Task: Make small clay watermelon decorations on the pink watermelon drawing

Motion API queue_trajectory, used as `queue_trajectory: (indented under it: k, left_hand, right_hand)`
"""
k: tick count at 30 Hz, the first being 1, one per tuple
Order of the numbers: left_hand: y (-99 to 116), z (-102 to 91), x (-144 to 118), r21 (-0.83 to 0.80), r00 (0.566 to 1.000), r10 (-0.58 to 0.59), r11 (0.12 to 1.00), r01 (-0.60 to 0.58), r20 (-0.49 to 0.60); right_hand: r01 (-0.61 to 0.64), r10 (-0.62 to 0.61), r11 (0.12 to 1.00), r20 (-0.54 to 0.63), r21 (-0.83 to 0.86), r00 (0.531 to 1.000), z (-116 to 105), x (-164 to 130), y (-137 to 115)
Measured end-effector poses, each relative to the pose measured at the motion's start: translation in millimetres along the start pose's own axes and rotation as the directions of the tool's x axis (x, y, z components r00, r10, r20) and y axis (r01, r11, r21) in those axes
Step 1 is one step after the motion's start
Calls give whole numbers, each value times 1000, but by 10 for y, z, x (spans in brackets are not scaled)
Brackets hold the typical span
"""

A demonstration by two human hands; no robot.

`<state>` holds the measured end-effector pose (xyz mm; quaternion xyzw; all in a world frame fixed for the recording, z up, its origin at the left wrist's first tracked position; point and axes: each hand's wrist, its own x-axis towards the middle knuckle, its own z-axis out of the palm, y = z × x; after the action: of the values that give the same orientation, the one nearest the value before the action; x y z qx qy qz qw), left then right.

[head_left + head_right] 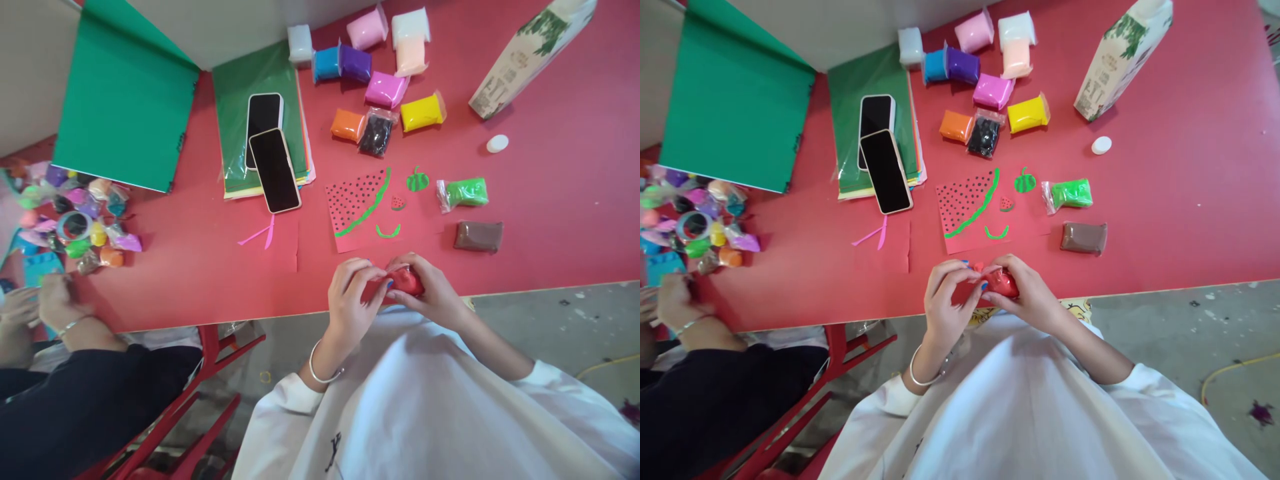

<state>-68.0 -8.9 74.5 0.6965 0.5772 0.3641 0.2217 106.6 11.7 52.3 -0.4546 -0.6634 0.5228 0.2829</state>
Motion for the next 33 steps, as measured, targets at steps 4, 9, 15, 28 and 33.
queue_trajectory:
  k: [4, 9, 15, 28, 33]
  left_hand:
    - [-27, -16, 39, -1, 999, -26, 1000, 26, 40]
    - [-29, -39, 82, -10, 990, -108, 994, 110, 93]
    - [20, -105, -1, 14, 982, 62, 998, -65, 181]
    - [48, -51, -156, 38, 971, 91, 994, -101, 223]
    - [-85, -91, -309, 37, 1000, -7, 999, 8, -24]
  right_hand:
    - [30, -28, 997, 28, -73, 999, -13, 6, 2]
    - [37, -34, 990, 19, -137, 999, -32, 16, 49]
    - [12, -10, 991, 19, -130, 1000, -87, 43, 98]
    - [72, -66, 992, 63, -106, 996, -93, -16, 92]
    - [-9, 26, 994, 157, -108, 987, -147, -138, 70]
